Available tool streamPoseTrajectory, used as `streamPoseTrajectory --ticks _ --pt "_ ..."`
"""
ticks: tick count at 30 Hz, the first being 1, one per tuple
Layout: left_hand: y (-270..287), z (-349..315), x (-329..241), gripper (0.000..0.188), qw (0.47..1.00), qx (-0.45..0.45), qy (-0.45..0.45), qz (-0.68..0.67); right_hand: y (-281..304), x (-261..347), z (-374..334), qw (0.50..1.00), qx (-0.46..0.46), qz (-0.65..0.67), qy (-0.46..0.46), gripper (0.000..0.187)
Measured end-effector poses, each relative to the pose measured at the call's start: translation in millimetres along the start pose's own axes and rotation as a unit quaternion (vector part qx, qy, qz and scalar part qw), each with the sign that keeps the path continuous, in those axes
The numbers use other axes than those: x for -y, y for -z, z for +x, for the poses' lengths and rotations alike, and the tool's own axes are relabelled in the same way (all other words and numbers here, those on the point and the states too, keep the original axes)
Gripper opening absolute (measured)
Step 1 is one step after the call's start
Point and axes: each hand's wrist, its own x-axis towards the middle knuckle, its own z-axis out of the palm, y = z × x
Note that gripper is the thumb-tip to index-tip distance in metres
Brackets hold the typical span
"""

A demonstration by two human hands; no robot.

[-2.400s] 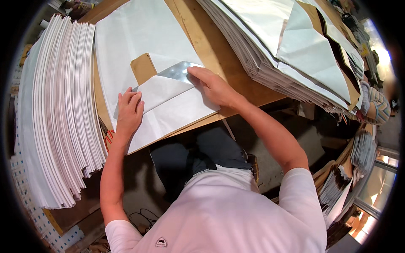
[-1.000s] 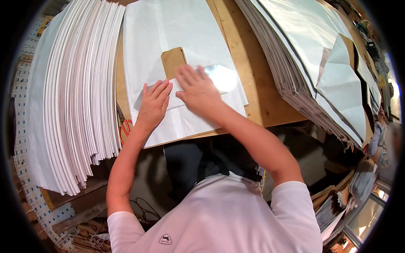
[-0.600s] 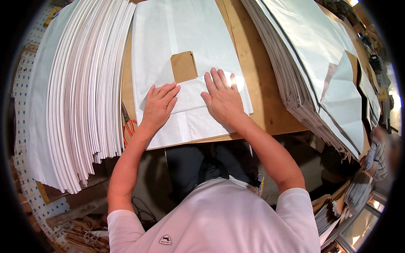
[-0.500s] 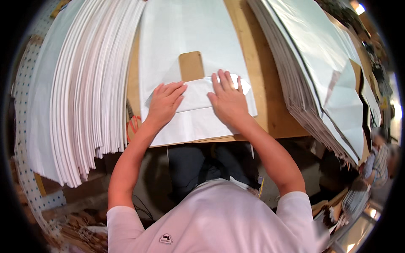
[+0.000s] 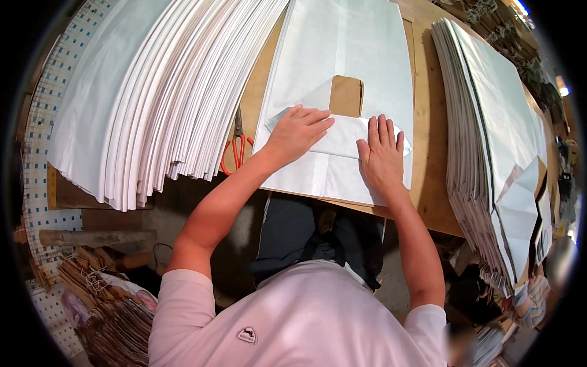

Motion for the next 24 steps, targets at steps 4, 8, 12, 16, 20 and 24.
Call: streamPoseTrajectory --ticks 4,8,12,16,20,24 --pt "-2.3 2.1 -1.2 0.029 1.0 0.0 -0.007 0.001 -0.5 -1.6 -1.3 1.0 -0.011 0.007 0.003 0.064" --pt "0.0 6.1 -2.1 0.029 1.0 0.016 0.013 -0.022 -1.9 -4.0 -0.6 1.0 -0.022 0.01 0.003 0.062" --pt "1.4 5.2 -2.6 0.029 0.999 0.021 0.018 -0.018 6.0 -2.7 7.6 0.996 -0.056 0.072 0.001 0.049" --pt "3.2 12.2 -0.4 0.026 0.998 0.033 0.025 -0.052 14.5 -20.8 27.7 0.991 -0.036 0.13 -0.021 0.061" --pt "14.1 31.5 3.4 0.021 0.983 0.112 0.072 -0.128 40.1 -37.9 62.2 0.986 0.093 0.129 -0.056 0.093" --pt "10.6 26.3 11.7 0.059 0.982 0.077 0.152 -0.085 51.0 -41.0 82.6 0.971 0.174 0.152 -0.056 0.099"
